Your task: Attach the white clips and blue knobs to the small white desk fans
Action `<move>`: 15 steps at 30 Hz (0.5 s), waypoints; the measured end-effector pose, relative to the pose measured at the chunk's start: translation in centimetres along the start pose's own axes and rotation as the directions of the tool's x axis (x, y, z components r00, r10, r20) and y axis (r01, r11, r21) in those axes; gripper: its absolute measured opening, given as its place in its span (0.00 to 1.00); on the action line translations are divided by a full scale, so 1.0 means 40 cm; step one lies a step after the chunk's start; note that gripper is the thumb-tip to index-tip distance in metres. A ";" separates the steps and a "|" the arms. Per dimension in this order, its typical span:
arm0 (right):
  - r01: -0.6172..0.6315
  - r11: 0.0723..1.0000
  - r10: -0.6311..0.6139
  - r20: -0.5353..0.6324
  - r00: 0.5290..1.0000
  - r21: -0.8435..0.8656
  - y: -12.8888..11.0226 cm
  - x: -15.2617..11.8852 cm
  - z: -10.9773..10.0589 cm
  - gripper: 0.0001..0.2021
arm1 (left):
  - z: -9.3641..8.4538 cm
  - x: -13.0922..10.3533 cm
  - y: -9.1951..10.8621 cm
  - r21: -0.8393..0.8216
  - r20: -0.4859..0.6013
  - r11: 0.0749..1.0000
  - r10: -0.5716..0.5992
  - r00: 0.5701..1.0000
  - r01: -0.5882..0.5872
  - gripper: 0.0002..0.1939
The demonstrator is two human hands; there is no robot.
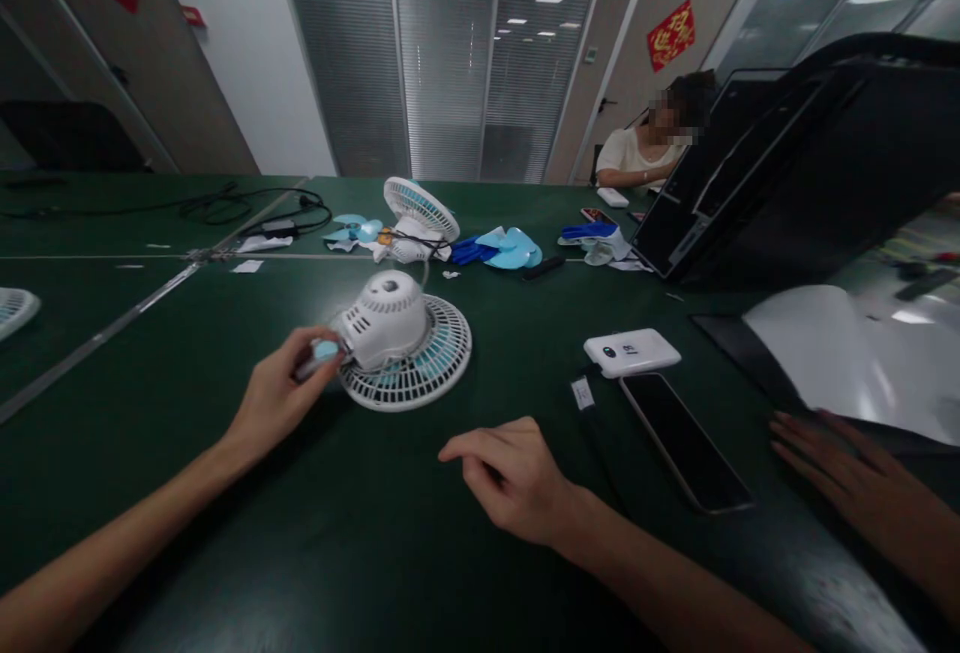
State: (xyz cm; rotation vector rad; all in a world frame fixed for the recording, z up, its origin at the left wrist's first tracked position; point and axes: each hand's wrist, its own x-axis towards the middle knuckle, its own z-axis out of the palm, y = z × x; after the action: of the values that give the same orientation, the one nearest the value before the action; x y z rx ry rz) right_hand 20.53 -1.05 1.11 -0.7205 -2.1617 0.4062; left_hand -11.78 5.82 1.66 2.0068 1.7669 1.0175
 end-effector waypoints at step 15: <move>0.000 1.000 0.001 0.052 0.999 -0.024 0.013 -0.005 0.014 0.12 | -0.228 0.163 -0.374 0.326 -0.558 0.892 -0.086 0.825 0.313 0.27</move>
State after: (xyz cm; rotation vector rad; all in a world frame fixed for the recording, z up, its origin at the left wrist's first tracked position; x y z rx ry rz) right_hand 20.39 -0.80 0.36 -0.7307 -2.2188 0.4044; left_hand -29.03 13.03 0.89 1.7824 2.6198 1.3119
